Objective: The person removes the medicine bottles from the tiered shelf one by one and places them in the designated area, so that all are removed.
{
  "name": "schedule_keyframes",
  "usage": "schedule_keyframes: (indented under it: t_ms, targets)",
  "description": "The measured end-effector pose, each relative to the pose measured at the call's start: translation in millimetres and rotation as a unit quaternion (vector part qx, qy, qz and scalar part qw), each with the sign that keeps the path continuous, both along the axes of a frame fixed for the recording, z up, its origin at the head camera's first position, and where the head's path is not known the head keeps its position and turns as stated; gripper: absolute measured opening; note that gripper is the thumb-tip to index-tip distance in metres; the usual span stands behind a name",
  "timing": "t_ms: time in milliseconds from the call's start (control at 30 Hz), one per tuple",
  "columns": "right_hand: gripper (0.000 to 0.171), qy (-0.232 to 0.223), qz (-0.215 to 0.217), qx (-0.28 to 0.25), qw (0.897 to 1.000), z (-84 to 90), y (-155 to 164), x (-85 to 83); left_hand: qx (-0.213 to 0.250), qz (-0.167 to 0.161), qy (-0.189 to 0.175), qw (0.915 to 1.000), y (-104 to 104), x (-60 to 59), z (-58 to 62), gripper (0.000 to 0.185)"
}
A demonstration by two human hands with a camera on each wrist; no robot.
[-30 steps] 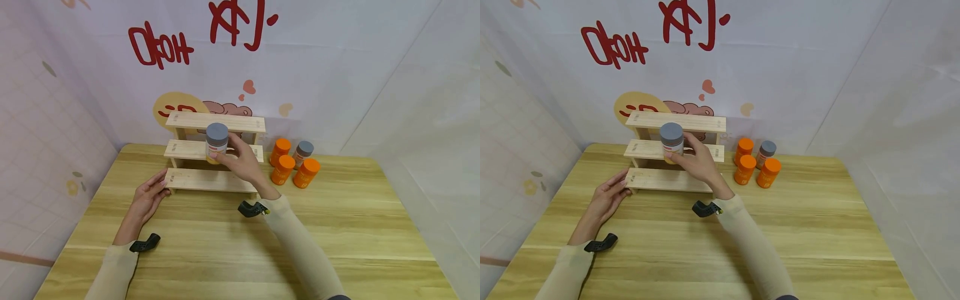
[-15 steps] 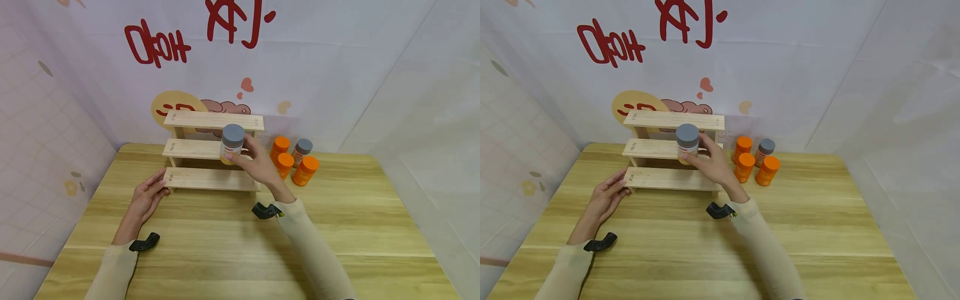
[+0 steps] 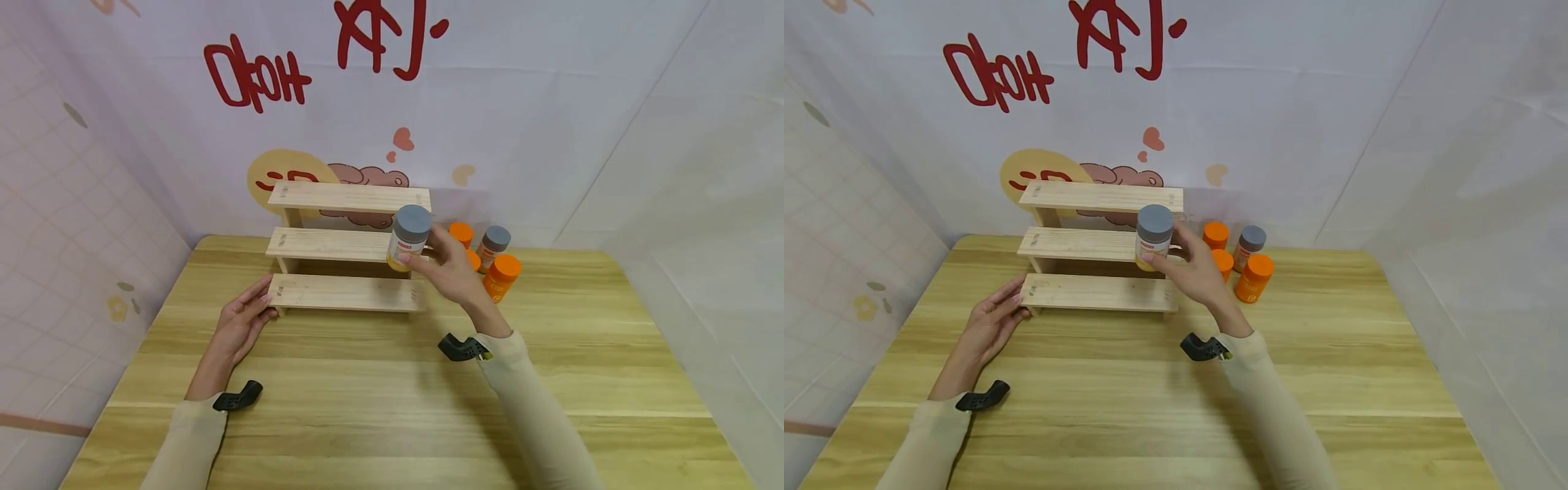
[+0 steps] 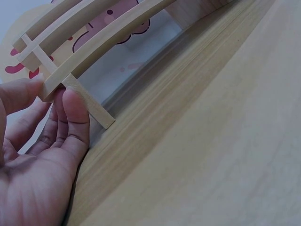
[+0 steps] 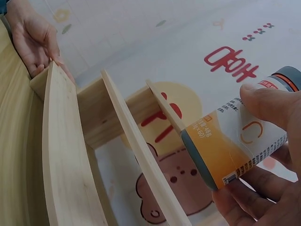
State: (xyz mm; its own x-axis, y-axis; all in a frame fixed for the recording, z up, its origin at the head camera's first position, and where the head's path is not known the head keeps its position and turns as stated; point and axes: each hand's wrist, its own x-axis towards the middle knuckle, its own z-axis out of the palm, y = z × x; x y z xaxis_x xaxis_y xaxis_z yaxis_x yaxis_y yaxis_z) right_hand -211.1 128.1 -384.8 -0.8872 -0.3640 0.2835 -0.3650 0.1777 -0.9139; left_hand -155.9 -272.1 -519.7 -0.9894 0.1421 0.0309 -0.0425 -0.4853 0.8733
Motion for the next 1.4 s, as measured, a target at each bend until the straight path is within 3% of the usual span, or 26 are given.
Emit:
schedule_keyframes:
  t_ms: [700, 1067, 1400]
  targets:
    - [0.06, -0.025, -0.034, 0.021, 0.999, -27.4, 58, 16.4, 0.0, 0.01, -0.01, 0.9999, 1, -1.3, 2.5, 0.06]
    - [0.056, -0.063, -0.037, 0.063, 0.995, -56.7, 83, 32.3, 0.004, 0.014, -0.003, 0.9999, 2, -1.4, -0.1, 0.063]
    - [0.056, -0.076, -0.044, 0.055, 0.995, -78.3, 103, 43.1, 0.0, 0.014, -0.006, 0.9999, 3, -0.9, -0.3, 0.062]
